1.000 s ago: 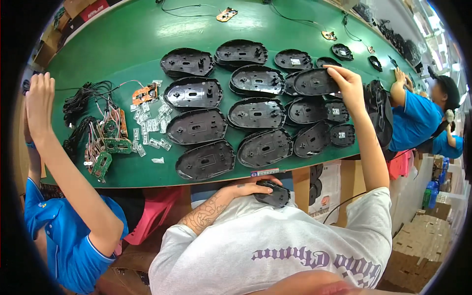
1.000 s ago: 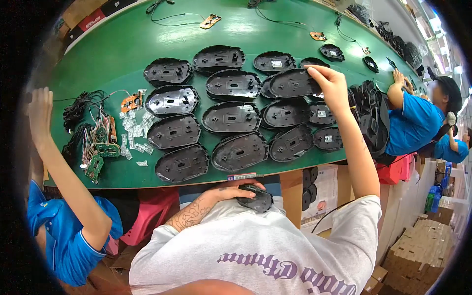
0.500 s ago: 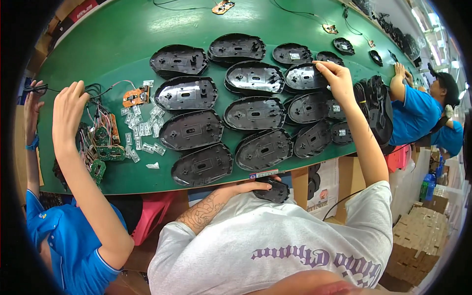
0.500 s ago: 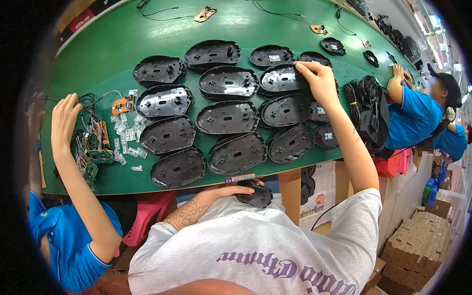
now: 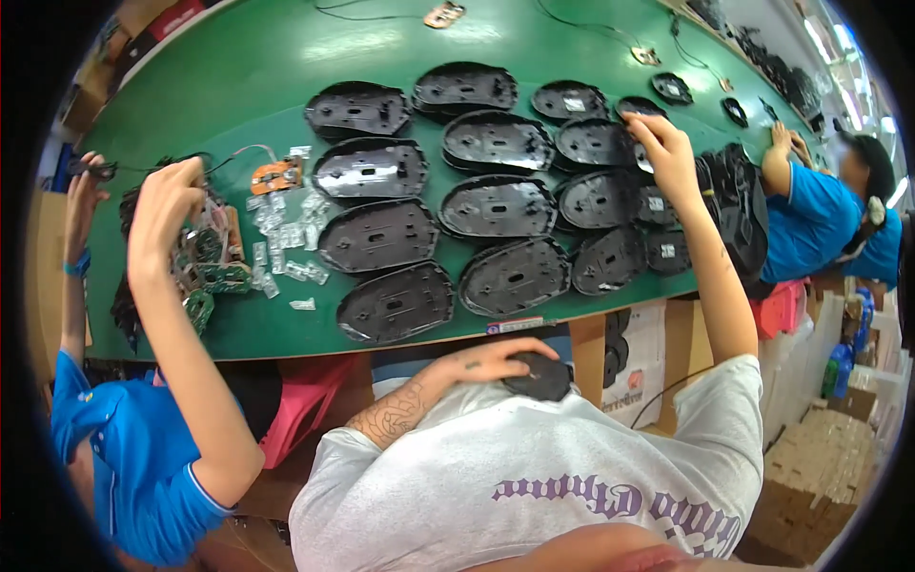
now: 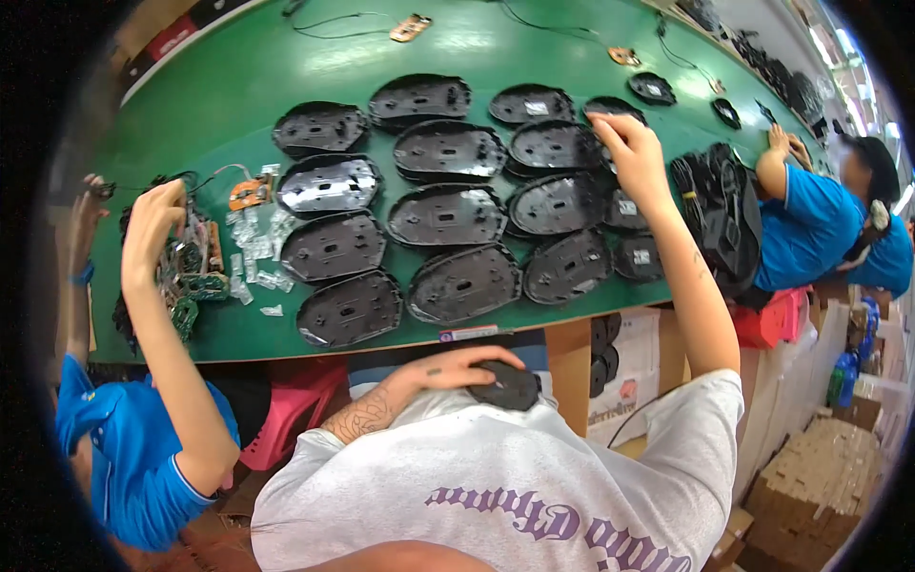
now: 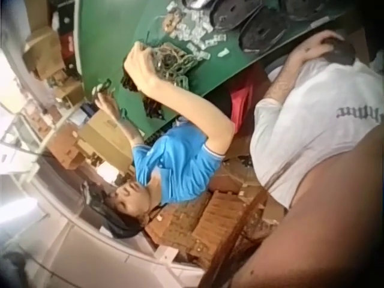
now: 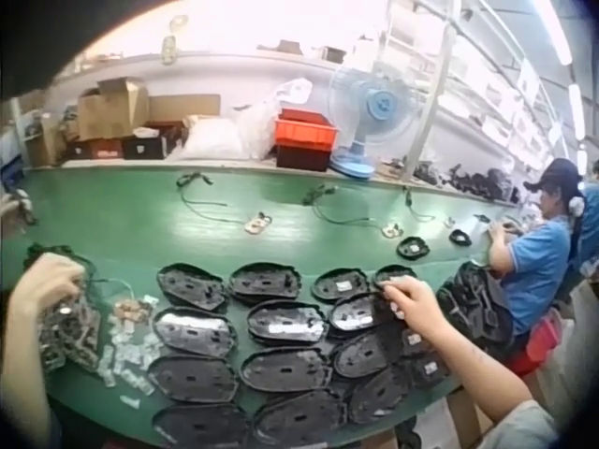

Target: Manually assembling components into computer mouse shells at a production station.

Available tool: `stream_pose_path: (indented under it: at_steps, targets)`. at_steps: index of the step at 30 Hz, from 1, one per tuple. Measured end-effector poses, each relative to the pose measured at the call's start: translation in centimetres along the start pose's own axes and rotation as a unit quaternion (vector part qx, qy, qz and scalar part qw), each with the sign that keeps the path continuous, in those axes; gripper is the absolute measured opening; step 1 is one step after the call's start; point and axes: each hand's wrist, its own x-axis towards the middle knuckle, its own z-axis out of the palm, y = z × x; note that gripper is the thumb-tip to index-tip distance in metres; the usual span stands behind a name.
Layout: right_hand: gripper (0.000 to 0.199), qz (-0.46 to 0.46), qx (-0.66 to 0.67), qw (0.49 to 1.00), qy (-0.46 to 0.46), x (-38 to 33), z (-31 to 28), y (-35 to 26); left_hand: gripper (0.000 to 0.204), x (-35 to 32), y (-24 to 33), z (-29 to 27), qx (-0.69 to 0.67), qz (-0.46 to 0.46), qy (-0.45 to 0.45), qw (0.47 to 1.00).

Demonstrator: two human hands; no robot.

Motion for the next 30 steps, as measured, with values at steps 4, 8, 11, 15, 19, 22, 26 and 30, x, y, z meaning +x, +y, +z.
stream_pose_path:
  at_steps: [4,8,11,15,19,22,26,30]
  targets:
    - [0.027,-0.123,0.015,0.990,0.062,-2.1,-0.2,-3.5,0.042,-0.8,3.9,3.0,0.103,0.013,-0.018,0.994]
    - [0.040,-0.350,0.032,0.907,-0.232,-8.4,-3.8,-11.9,0.045,-1.8,7.9,5.4,-0.004,0.140,0.068,0.988]
    - [0.051,-0.334,0.025,0.846,-0.414,-12.2,-3.7,-16.7,0.056,-2.0,9.9,6.7,-0.230,0.177,0.104,0.951]
    - [0.062,-0.396,-0.140,0.838,-0.348,-13.5,-4.0,-17.3,0.060,-2.1,12.8,6.3,-0.147,0.243,0.126,0.951]
    - [0.058,-0.338,-0.171,0.873,-0.308,-13.2,-4.2,-18.6,0.062,-3.0,15.8,6.5,-0.173,0.232,0.175,0.941]
    - [0.059,-0.385,-0.131,0.860,-0.309,-9.5,-4.9,-18.7,0.060,-3.3,15.6,7.2,-0.205,0.310,0.202,0.906]
    - [0.069,-0.295,-0.036,0.949,-0.106,-2.5,-4.0,-14.5,0.055,-3.4,11.3,4.8,0.089,0.288,0.032,0.953]
    - [0.080,-0.231,-0.039,0.959,-0.159,5.1,-2.7,-8.5,0.041,-0.5,6.4,3.4,0.069,0.074,-0.136,0.986]
